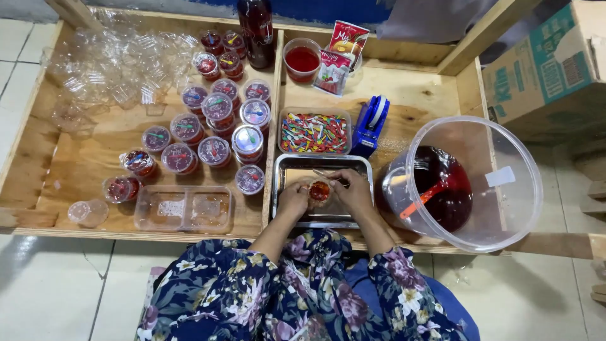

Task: Preparing small jelly cups by scooping jelly from a large container and adding sprinkles as a topping.

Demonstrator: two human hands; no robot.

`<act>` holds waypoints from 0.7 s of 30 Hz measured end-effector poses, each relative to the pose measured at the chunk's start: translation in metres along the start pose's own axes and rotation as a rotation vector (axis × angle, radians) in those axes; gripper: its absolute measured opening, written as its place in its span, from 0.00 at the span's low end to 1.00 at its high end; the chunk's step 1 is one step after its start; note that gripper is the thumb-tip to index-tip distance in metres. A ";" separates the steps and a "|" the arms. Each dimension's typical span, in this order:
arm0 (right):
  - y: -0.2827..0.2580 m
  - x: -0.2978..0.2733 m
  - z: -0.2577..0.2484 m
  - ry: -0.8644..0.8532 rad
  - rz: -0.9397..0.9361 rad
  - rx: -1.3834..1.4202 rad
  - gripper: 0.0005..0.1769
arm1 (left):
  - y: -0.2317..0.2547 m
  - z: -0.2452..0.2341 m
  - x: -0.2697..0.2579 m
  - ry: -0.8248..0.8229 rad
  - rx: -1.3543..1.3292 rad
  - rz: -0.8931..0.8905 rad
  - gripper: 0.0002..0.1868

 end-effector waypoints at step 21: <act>0.027 -0.004 0.025 -0.117 0.113 -0.353 0.11 | -0.040 0.016 0.021 0.084 -0.004 -0.009 0.17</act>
Point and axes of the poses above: each hand's wrist, its own x-axis towards the middle knuckle, its own z-axis out of the palm, y = z × x, the point moved 8 cm from there along x, towards the middle knuckle, and after that the axes turned 11 degrees about z, right-handed, at the moved point
